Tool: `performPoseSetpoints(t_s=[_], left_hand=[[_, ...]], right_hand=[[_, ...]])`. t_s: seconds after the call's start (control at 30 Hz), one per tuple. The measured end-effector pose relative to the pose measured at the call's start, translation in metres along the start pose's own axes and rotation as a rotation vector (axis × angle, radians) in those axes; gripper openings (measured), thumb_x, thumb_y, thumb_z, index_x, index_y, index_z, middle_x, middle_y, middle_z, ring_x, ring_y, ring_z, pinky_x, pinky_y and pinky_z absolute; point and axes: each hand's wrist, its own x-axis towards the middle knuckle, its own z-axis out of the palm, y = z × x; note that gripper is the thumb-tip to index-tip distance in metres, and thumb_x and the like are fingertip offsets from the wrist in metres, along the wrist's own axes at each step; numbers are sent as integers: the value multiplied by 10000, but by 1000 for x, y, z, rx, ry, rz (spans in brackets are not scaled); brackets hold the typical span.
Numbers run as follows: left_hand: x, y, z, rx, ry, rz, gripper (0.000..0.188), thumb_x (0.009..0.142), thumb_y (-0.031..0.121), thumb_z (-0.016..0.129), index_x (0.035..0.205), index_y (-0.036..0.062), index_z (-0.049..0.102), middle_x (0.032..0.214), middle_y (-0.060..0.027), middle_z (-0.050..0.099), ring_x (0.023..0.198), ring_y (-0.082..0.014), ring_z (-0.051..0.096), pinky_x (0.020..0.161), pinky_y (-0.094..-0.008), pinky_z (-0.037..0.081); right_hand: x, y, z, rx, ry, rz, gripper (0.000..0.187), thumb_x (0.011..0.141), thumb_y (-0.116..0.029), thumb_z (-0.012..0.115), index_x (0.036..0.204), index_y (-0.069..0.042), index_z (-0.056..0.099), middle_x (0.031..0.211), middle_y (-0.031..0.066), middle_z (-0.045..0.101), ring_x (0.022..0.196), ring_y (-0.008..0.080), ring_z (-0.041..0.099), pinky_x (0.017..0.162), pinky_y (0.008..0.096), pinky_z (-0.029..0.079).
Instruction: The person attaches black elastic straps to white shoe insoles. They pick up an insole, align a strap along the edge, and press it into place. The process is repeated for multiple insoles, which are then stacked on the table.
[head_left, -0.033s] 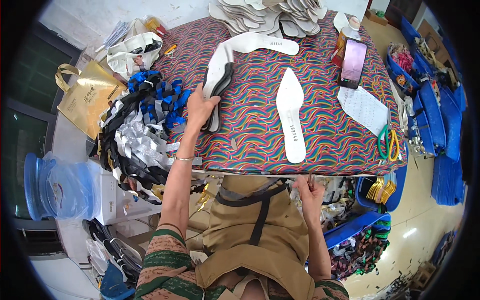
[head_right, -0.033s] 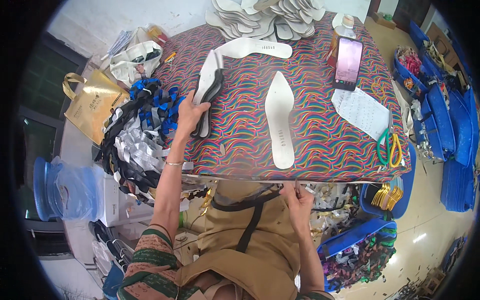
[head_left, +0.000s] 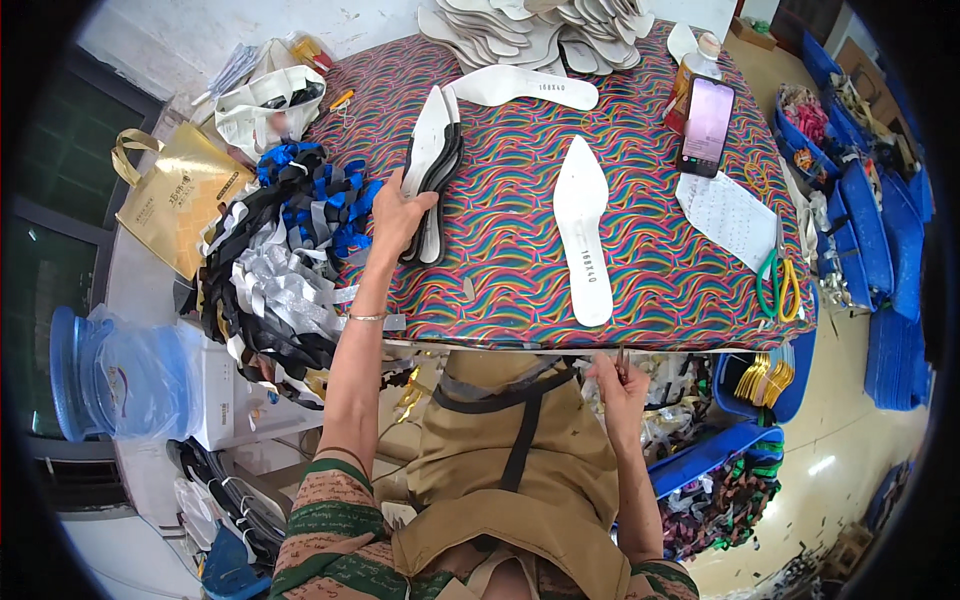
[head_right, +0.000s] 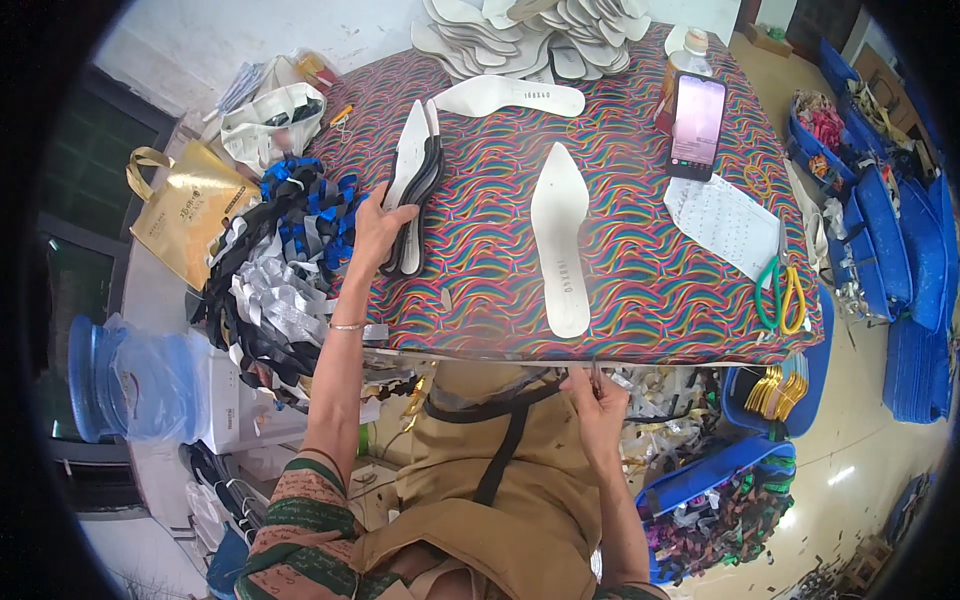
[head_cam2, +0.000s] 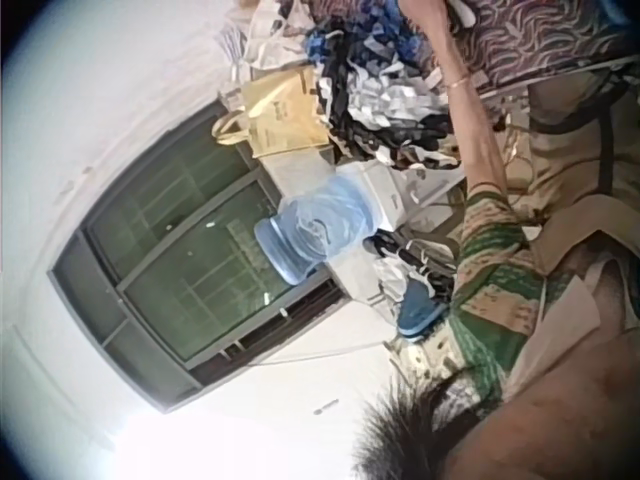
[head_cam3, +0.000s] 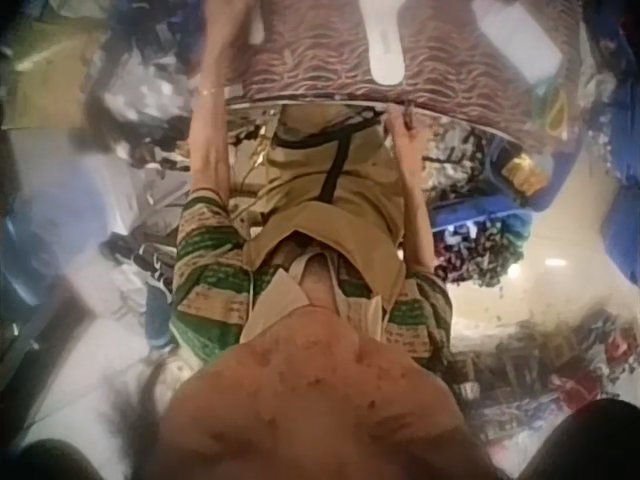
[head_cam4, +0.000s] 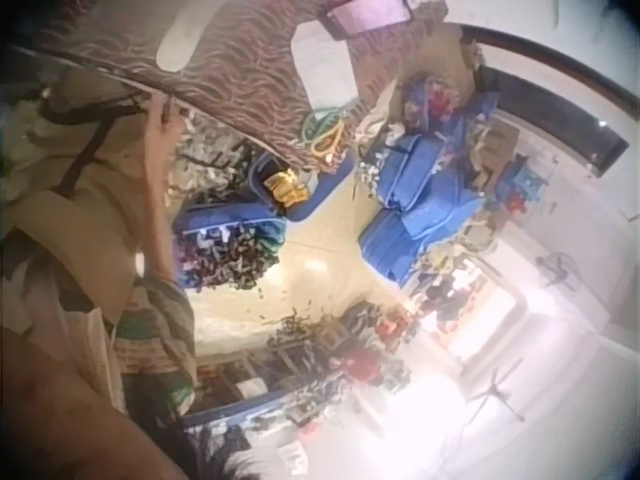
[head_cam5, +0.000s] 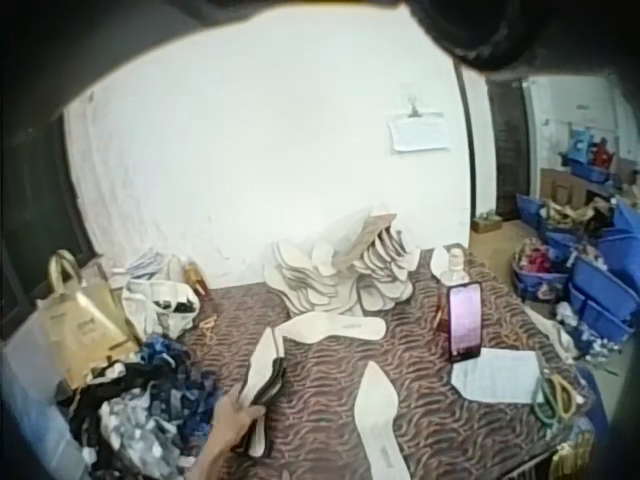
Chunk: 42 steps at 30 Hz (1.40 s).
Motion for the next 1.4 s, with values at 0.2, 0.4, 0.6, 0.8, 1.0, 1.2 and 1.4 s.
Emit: performPoseSetpoints(t_s=[0.2, 0.4, 0.6, 0.8, 1.0, 1.2, 1.4], left_hand=[[-7, 3, 3, 425, 140, 155, 732, 681, 284, 780, 1255, -90, 524, 1078, -280, 649, 1016, -383, 633, 884, -402, 476], [11, 5, -4, 76, -18, -1, 895, 733, 302, 811, 1377, -115, 351, 1181, -325, 579, 1043, -364, 630, 892, -388, 492], [7, 26, -6, -142, -125, -241, 922, 616, 129, 874, 1349, -139, 382, 1084, -277, 633, 930, -279, 665, 764, -365, 536], [-31, 77, 0, 746, 214, 351, 626, 617, 113, 811, 1166, 14, 527, 1126, -208, 555, 1050, -382, 570, 827, -438, 499], [-36, 40, 18, 663, 80, 167, 755, 660, 206, 826, 1261, -22, 432, 1119, -266, 575, 1046, -411, 578, 842, -471, 485], [-47, 45, 46, 647, 115, 235, 594, 721, 101, 761, 1197, -16, 425, 1037, -224, 590, 948, -419, 611, 762, -498, 502], [-46, 44, 39, 423, 148, 217, 596, 676, 25, 737, 1212, -18, 479, 1070, -216, 614, 970, -371, 622, 813, -429, 502]], right_hand=[[-4, 17, 2, -109, 12, -48, 308, 940, -242, 610, 731, -21, 660, 567, -82, 417, 541, 17, 318, 483, 236, 221], [-5, 25, 3, -99, -7, -22, 318, 942, -249, 604, 730, -19, 659, 558, -76, 409, 534, 23, 319, 478, 244, 226], [-2, 23, 3, -97, -12, -12, 317, 939, -243, 605, 727, -13, 657, 557, -75, 411, 536, 23, 325, 478, 249, 233], [-2, 33, -5, -96, 29, 12, 318, 932, -240, 614, 727, -2, 660, 568, -70, 439, 541, 23, 329, 482, 249, 235], [0, 38, -7, -121, 20, -3, 319, 928, -244, 621, 733, 4, 669, 564, -76, 437, 537, 24, 330, 483, 249, 235], [2, 45, -2, -143, 7, -9, 326, 929, -251, 622, 727, -1, 673, 562, -75, 439, 530, 28, 336, 481, 249, 241], [-3, 36, 7, -89, -6, 4, 327, 925, -259, 627, 716, -10, 666, 560, -71, 441, 526, 24, 343, 476, 241, 245]])
